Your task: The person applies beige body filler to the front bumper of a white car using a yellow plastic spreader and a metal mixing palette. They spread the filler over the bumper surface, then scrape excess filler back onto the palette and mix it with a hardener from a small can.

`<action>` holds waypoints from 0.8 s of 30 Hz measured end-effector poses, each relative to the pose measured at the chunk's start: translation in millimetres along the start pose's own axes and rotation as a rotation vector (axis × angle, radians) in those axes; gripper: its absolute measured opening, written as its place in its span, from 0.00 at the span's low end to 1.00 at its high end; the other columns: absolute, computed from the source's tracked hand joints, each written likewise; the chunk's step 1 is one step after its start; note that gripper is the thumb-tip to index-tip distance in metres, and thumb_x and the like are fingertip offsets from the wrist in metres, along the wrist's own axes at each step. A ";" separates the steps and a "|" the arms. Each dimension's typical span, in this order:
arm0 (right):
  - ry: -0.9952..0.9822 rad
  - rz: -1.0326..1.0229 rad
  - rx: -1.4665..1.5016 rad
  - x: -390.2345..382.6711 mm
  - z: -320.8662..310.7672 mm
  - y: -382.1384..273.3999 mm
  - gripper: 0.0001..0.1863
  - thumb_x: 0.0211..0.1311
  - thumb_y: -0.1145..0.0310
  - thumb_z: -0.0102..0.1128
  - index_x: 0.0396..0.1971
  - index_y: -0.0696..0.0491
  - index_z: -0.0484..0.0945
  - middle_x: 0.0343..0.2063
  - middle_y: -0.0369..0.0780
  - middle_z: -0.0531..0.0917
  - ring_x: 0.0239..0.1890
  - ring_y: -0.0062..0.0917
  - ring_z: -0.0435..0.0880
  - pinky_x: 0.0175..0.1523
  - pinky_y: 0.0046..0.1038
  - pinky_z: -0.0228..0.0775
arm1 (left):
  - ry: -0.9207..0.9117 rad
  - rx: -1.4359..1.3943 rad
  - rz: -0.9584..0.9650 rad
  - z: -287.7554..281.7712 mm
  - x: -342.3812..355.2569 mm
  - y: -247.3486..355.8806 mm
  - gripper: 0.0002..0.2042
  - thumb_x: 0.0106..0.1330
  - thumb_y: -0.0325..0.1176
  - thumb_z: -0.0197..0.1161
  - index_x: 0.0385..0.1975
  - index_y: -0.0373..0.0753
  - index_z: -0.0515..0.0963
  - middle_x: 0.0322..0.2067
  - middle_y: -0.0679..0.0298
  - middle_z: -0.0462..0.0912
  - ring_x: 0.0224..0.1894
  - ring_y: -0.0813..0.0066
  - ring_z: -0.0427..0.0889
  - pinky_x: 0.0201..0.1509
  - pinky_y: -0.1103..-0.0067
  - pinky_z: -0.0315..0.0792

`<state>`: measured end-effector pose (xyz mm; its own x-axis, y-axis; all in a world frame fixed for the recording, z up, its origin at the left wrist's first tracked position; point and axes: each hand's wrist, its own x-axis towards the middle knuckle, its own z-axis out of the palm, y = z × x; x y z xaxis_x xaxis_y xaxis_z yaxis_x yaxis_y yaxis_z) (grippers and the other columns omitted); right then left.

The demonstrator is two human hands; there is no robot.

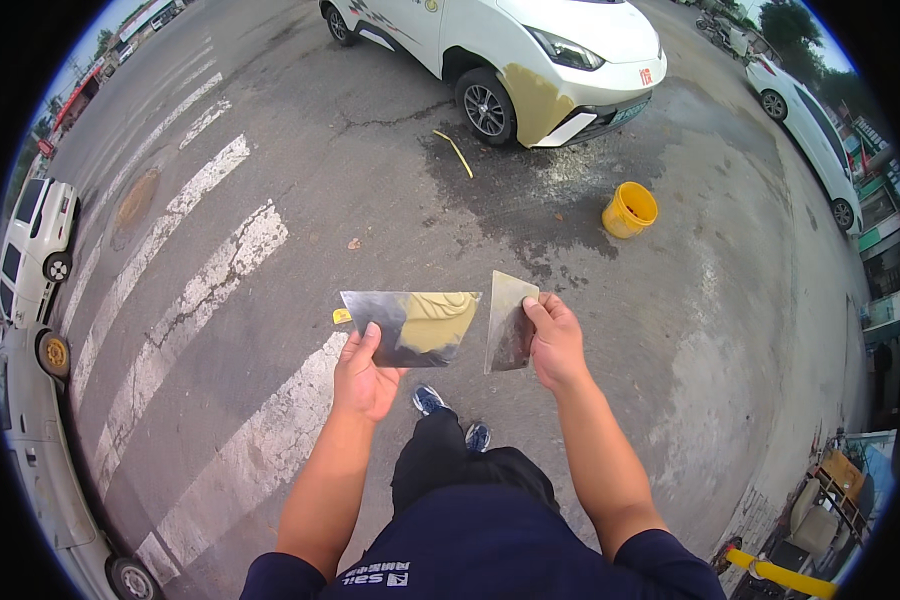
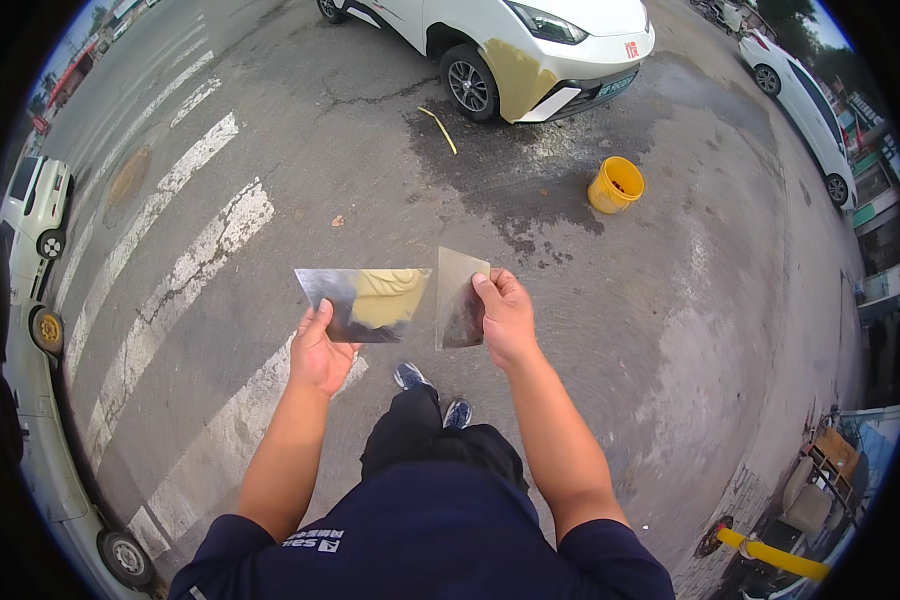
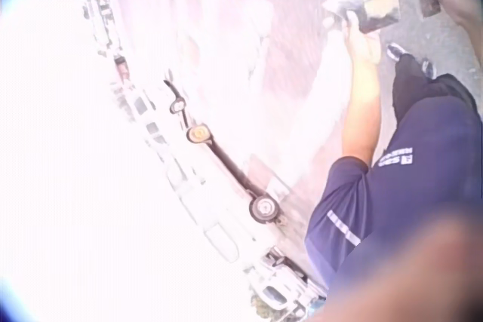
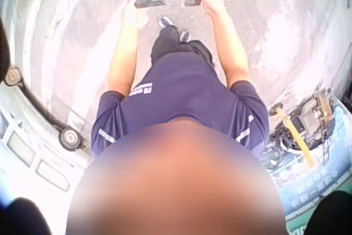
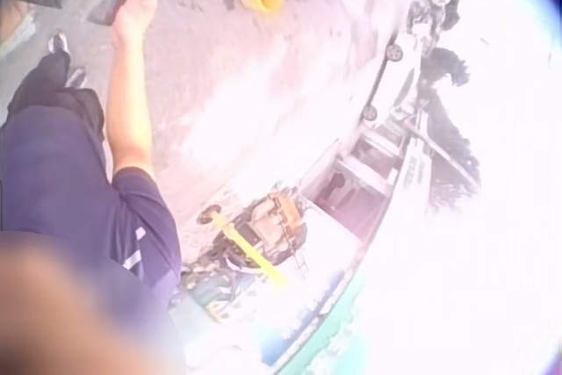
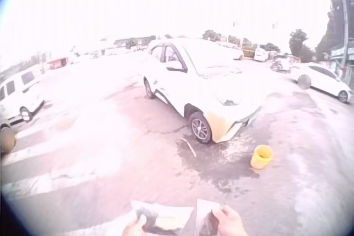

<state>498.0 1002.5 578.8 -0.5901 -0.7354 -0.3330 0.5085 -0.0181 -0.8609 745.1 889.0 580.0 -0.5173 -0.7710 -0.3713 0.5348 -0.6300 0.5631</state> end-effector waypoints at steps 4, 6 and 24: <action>0.015 -0.078 -0.131 -14.5 -7.3 -23.2 0.08 0.75 0.70 0.57 0.47 0.58 0.75 0.39 0.35 0.83 0.39 0.14 0.79 0.47 0.21 0.72 | -0.097 0.066 0.058 20.9 -15.1 -7.6 0.10 0.79 0.35 0.54 0.54 0.42 0.74 0.54 0.62 0.83 0.56 0.63 0.84 0.57 0.61 0.79; 0.027 -0.123 -0.188 -19.8 -11.1 -29.0 0.08 0.74 0.71 0.58 0.47 0.58 0.75 0.39 0.35 0.83 0.39 0.14 0.79 0.46 0.21 0.72 | -0.153 0.068 0.071 27.2 -20.1 -10.1 0.10 0.79 0.35 0.54 0.53 0.42 0.75 0.54 0.61 0.83 0.56 0.63 0.84 0.57 0.61 0.80; 0.095 -0.320 -0.159 -35.4 -32.7 -41.2 0.08 0.73 0.70 0.61 0.43 0.60 0.76 0.35 0.33 0.83 0.34 0.11 0.77 0.40 0.18 0.70 | -0.260 0.079 0.067 59.5 -31.4 -28.4 0.10 0.80 0.32 0.51 0.54 0.39 0.76 0.54 0.60 0.84 0.56 0.63 0.84 0.58 0.62 0.80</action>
<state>477.3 1051.4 613.5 -0.7630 -0.6431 -0.0651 0.1891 -0.1257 -0.9739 706.4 936.6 619.5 -0.6418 -0.7549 -0.1351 0.5255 -0.5612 0.6395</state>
